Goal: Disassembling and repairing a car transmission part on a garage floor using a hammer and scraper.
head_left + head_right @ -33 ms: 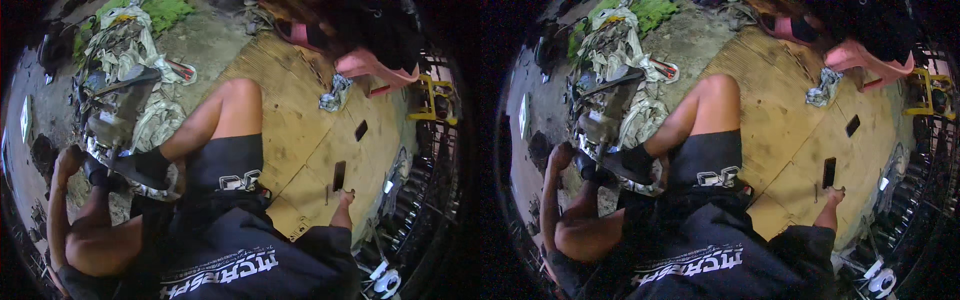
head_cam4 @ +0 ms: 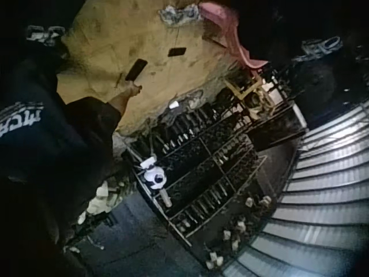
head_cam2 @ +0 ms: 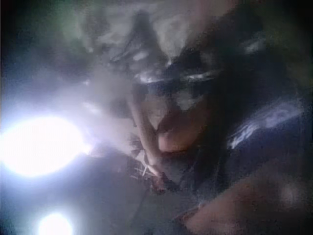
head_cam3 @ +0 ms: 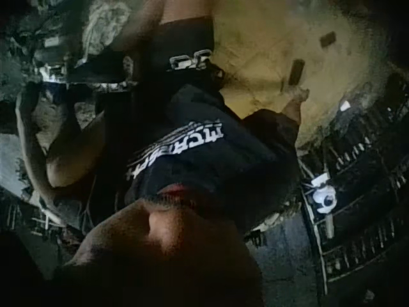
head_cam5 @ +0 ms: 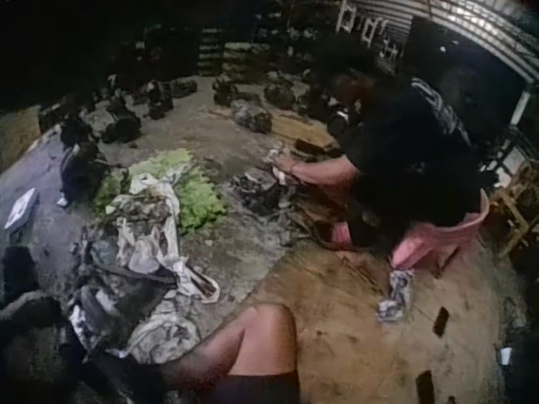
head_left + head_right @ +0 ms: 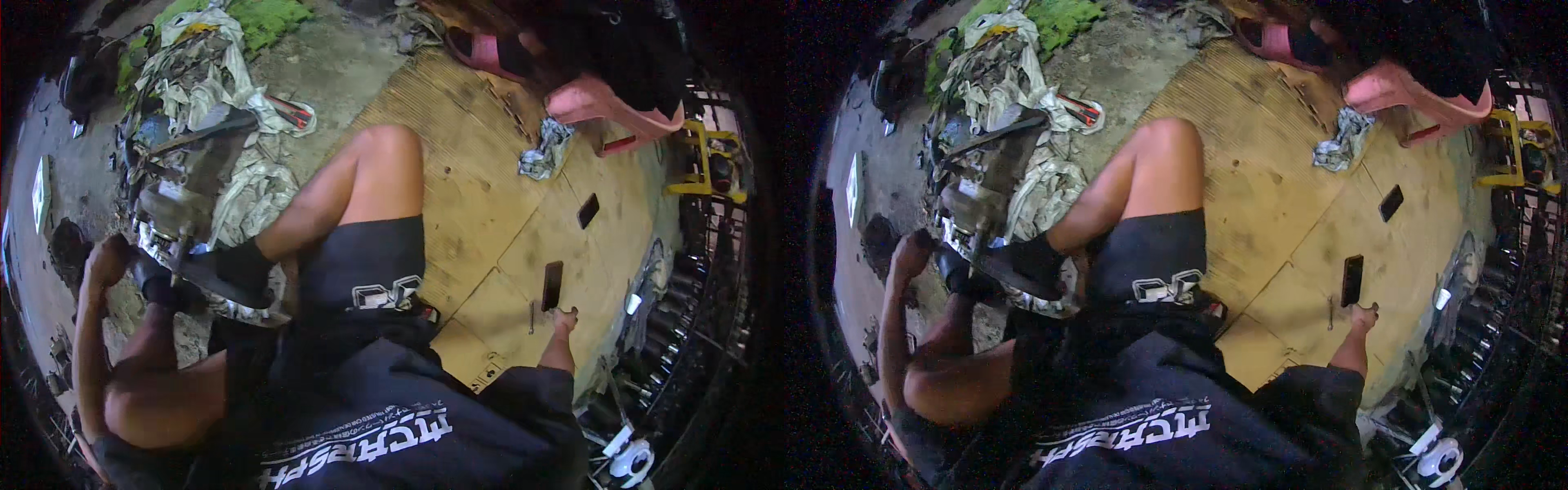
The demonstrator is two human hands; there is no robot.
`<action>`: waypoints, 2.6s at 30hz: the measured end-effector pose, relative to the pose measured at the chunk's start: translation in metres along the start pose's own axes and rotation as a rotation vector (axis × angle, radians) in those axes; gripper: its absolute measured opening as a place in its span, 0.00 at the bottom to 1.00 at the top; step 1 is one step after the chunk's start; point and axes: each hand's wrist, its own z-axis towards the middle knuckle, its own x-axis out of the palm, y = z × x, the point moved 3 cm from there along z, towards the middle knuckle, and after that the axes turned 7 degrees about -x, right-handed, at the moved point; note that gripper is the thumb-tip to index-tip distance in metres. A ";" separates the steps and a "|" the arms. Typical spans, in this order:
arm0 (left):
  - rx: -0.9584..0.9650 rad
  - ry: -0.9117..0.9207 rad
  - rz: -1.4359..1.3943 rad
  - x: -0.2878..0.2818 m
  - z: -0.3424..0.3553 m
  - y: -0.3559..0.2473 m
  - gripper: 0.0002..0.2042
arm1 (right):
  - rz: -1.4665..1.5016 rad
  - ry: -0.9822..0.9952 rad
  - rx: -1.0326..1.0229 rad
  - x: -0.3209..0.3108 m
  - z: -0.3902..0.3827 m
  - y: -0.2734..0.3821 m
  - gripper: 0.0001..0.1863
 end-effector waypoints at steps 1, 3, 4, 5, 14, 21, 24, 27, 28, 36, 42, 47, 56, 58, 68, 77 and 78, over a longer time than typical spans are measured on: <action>-0.165 0.033 -0.162 -0.045 0.010 -0.033 0.12 | -0.125 0.156 -0.006 0.000 0.002 -0.020 0.50; -0.286 0.020 -0.251 -0.063 0.004 -0.061 0.12 | -0.106 0.169 -0.094 -0.003 0.022 -0.024 0.52; -0.415 -0.011 -0.308 -0.072 -0.002 -0.062 0.13 | -0.054 0.199 -0.176 0.007 0.022 -0.015 0.54; -0.437 0.092 -0.359 -0.074 -0.008 -0.066 0.12 | -0.044 0.177 -0.231 0.015 0.021 -0.006 0.52; -0.313 0.148 -0.474 -0.031 -0.037 -0.066 0.15 | 0.321 0.361 -0.440 0.016 0.055 -0.012 0.44; -0.362 0.185 -0.522 -0.065 -0.044 -0.080 0.14 | 0.237 0.304 -0.402 0.001 -0.002 0.042 0.46; -0.347 0.152 -0.534 -0.058 -0.043 -0.078 0.13 | 0.018 -0.026 -0.539 -0.012 -0.003 0.057 0.46; -0.361 0.152 -0.515 -0.065 -0.045 -0.083 0.14 | -0.055 -0.142 -0.388 -0.015 0.001 0.073 0.47; -0.395 0.198 -0.506 -0.070 -0.041 -0.089 0.14 | -0.095 -0.229 -0.302 -0.023 0.000 0.075 0.47; -0.434 0.241 -0.590 -0.066 -0.046 -0.090 0.15 | -0.140 -0.324 -0.276 -0.035 0.008 0.118 0.45; -0.409 0.248 -0.503 -0.070 -0.044 -0.093 0.16 | -0.099 -0.343 -0.263 -0.044 0.003 0.121 0.42; -0.390 0.233 -0.588 -0.070 -0.042 -0.093 0.16 | -0.088 -0.349 -0.267 -0.042 0.005 0.115 0.42; -0.384 0.230 -0.494 -0.047 -0.048 -0.076 0.16 | -0.092 -0.275 -0.286 -0.029 0.013 0.099 0.47; -0.400 0.260 -0.493 -0.052 -0.047 -0.078 0.17 | -0.056 -0.146 -0.159 -0.015 0.021 0.082 0.50; 0.011 0.070 -0.489 -0.106 0.038 -0.116 0.14 | 0.260 0.020 0.102 -0.009 0.012 -0.055 0.42; -0.348 0.066 -0.610 -0.075 -0.049 -0.088 0.16 | 0.903 -0.068 -1.204 -0.035 -0.046 0.401 0.29; -0.358 0.035 -0.613 -0.066 -0.029 -0.090 0.17 | 1.016 0.146 -1.159 -0.054 -0.105 0.444 0.26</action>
